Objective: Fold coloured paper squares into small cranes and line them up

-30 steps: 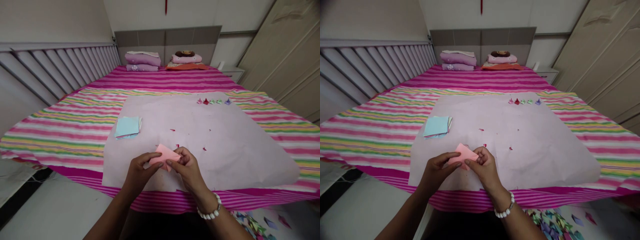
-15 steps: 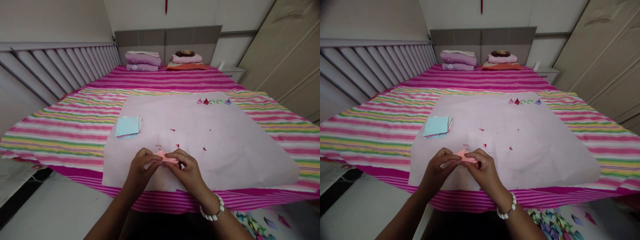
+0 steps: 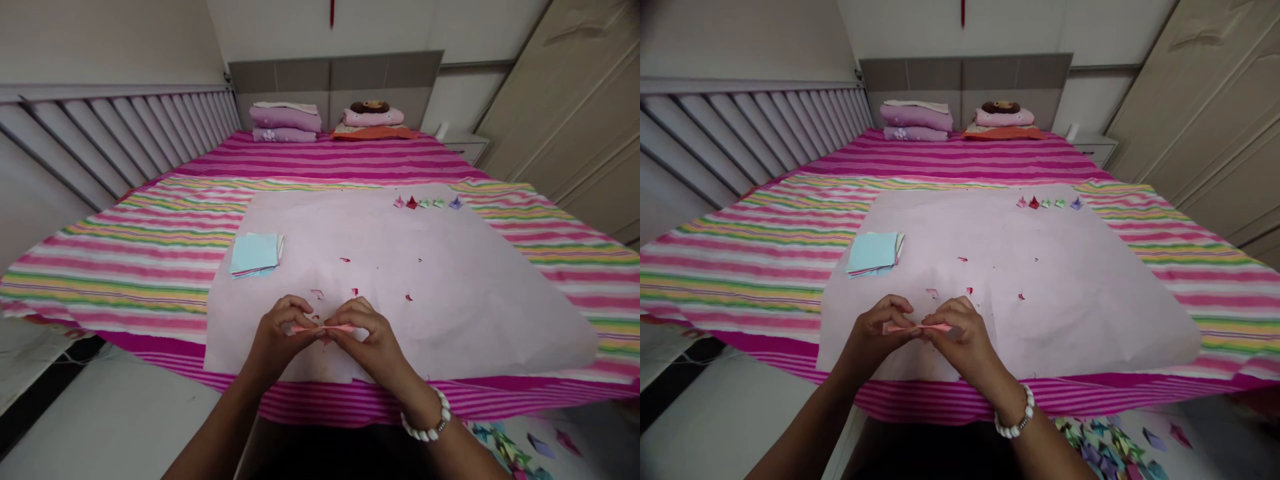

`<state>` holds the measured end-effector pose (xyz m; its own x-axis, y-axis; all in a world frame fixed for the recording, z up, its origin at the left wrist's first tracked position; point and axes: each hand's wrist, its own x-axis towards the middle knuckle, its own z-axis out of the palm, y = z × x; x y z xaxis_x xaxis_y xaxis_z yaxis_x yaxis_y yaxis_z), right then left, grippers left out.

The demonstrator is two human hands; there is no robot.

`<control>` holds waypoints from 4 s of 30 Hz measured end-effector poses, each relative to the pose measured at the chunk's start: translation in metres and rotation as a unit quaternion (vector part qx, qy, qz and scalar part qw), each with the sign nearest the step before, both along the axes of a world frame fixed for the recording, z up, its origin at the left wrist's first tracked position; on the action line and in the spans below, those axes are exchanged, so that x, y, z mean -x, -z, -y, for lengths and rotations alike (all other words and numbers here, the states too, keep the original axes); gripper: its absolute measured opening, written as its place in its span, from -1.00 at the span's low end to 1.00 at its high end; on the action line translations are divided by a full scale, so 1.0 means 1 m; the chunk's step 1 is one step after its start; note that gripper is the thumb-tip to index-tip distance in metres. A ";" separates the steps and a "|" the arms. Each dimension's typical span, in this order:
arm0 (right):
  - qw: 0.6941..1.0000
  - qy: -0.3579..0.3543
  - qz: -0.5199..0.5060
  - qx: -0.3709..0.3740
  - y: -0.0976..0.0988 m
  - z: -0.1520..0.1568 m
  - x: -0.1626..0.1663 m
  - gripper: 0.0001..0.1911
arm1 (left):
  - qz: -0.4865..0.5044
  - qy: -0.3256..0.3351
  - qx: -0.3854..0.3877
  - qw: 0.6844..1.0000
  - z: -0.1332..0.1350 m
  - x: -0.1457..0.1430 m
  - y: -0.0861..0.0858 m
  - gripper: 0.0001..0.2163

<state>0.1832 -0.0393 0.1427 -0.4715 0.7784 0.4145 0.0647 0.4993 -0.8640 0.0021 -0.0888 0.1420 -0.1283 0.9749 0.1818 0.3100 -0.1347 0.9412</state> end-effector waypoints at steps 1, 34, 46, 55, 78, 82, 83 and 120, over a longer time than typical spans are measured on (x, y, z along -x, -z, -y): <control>1.000 -0.009 -0.001 0.012 -0.001 0.000 0.000 -0.93 | 0.021 0.005 0.013 1.000 0.000 0.001 -0.001 -0.88; 0.951 0.087 -0.135 0.264 0.013 0.007 0.011 -0.84 | 0.305 0.035 0.096 0.947 -0.002 -0.023 0.025 -0.74; 0.927 0.009 -0.177 0.329 0.009 0.005 0.011 -0.77 | 0.319 0.041 0.125 0.939 -0.002 -0.014 0.032 -0.83; 0.935 -0.006 -0.154 0.320 0.008 0.004 0.008 -0.79 | 0.317 0.053 0.125 0.939 -0.002 -0.011 0.033 -0.80; 0.973 0.091 -0.016 0.212 0.017 0.005 0.013 -0.88 | 0.172 -0.037 0.092 0.980 -0.003 -0.028 0.020 -0.83; 0.984 0.137 0.026 0.114 0.019 0.006 0.015 -0.90 | 0.123 -0.047 0.096 0.987 0.000 -0.037 0.012 -0.75; 0.985 0.138 0.029 0.101 0.019 0.007 0.015 -0.91 | 0.105 -0.051 0.095 0.989 0.001 -0.038 0.011 -0.73; 0.905 0.076 -0.166 0.385 0.020 -0.003 0.010 -0.90 | -0.148 0.061 -0.164 0.973 0.004 -0.020 0.015 -0.71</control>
<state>0.1736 -0.0359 0.1230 -0.2830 0.9424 -0.1781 -0.2455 -0.2507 -0.9364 0.0218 -0.0923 0.1267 0.0908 0.8625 0.4978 0.5229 -0.4667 0.7133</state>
